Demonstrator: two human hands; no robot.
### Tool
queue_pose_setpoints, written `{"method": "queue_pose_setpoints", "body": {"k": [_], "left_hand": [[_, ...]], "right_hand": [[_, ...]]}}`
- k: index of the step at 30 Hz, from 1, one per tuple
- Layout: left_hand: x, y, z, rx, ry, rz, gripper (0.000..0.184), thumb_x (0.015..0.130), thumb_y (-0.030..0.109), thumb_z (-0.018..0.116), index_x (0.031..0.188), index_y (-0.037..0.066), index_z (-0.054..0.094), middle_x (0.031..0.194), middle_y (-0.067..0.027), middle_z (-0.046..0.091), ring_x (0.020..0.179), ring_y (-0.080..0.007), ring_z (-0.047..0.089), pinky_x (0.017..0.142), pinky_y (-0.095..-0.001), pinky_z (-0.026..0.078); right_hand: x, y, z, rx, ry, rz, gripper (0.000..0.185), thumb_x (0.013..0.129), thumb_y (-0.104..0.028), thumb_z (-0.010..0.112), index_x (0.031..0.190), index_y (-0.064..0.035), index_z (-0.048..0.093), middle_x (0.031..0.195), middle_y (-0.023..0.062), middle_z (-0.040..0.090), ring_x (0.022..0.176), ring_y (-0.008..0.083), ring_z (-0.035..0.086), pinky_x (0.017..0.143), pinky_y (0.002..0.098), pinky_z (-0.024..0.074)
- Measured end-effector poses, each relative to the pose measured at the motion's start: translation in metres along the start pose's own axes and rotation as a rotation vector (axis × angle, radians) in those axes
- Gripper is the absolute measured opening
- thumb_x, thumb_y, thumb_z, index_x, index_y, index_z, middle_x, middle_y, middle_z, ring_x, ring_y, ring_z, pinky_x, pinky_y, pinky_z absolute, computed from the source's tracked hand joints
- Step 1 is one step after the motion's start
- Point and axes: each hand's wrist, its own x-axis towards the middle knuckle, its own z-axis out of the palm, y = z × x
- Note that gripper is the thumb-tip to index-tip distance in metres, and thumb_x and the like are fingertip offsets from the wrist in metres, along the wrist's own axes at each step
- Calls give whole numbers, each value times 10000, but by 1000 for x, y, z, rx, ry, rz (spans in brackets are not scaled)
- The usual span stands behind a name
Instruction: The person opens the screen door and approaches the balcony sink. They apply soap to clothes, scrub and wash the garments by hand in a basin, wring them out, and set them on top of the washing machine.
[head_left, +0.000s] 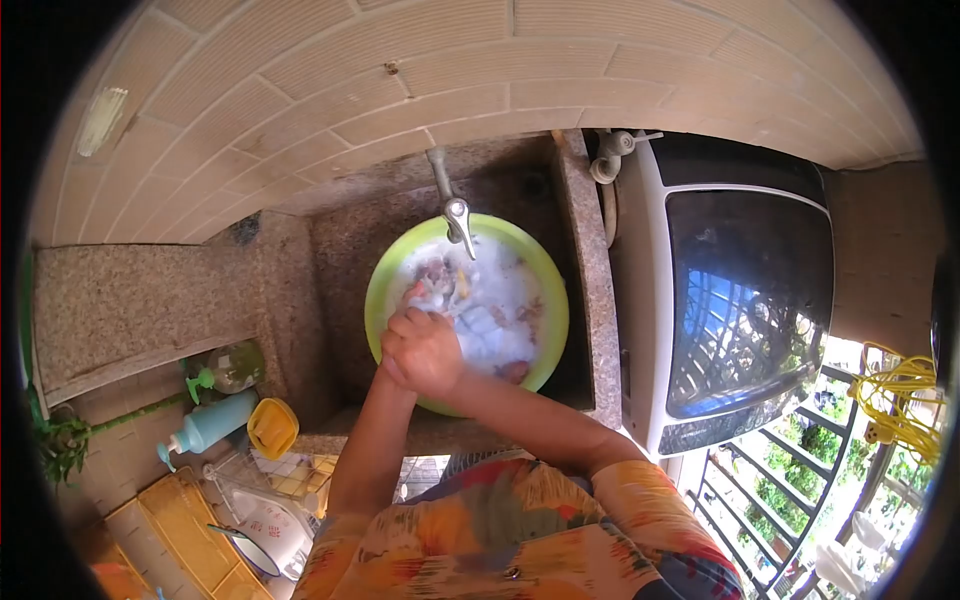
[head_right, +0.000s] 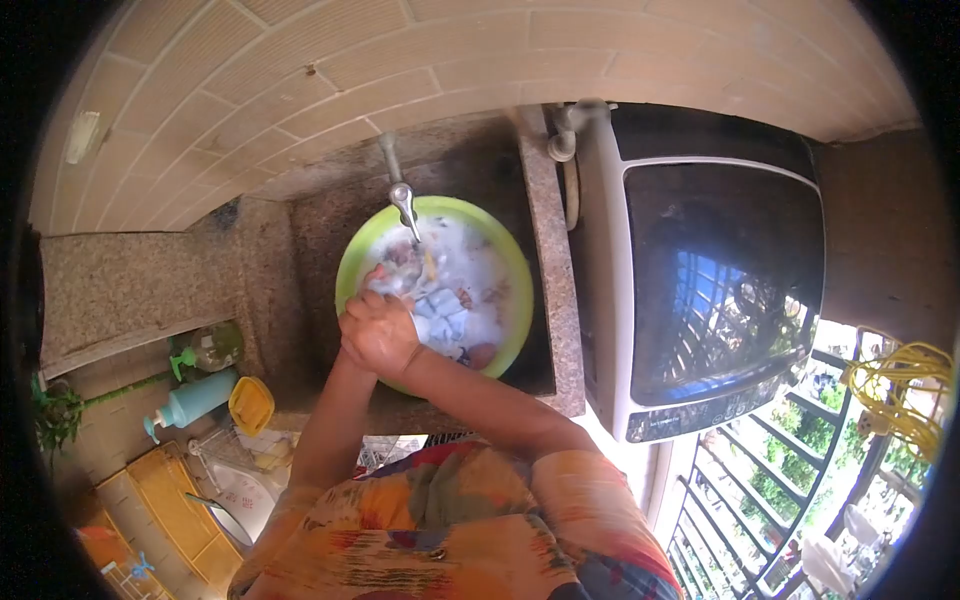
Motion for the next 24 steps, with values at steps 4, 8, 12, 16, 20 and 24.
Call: {"method": "queue_pose_setpoints", "body": {"k": [4,8,12,16,20,24], "left_hand": [[-1,-7,1,25,39,-48,357,954,379,456,1097,70,562,961,-60,613,805,-198,601,717,-315,506],[-10,-16,13,92,151,-75,383,957,367,450,1119,40,566,973,-64,627,837,-194,618,743,-308,513],[-24,15,1,272,59,13,415,937,360,504,1187,30,536,1100,-76,609,992,-201,597,837,-331,500],[-53,47,46,808,7,443,348,882,180,620,1184,34,526,1114,-58,567,996,-128,543,847,-271,451],[-75,55,86,1084,-159,468,281,861,77,637,1124,39,545,1085,-39,569,974,-100,526,835,-251,438],[-115,61,132,1239,-324,653,241,846,37,618,1079,19,560,1054,-68,603,977,-127,559,851,-265,449]], "right_hand": [[2,23,19,109,26,130,92,664,-190,618,698,-105,625,709,61,582,683,279,599,598,425,482],[-2,48,23,137,-3,505,125,722,-197,581,684,-80,606,716,122,616,674,334,613,600,449,491],[-13,117,-6,-17,118,693,205,774,-259,589,747,-60,629,785,161,635,718,356,611,661,471,486],[-25,121,-44,-105,-48,680,377,796,-290,619,1108,-80,600,1095,163,605,1035,335,562,892,436,439],[-25,97,-56,332,-279,490,798,714,-193,729,1399,-107,330,1368,167,418,1276,320,392,1063,402,317],[10,19,-98,651,-179,354,844,643,-110,791,1365,-84,356,1353,188,409,1281,292,396,1066,385,315]]}}
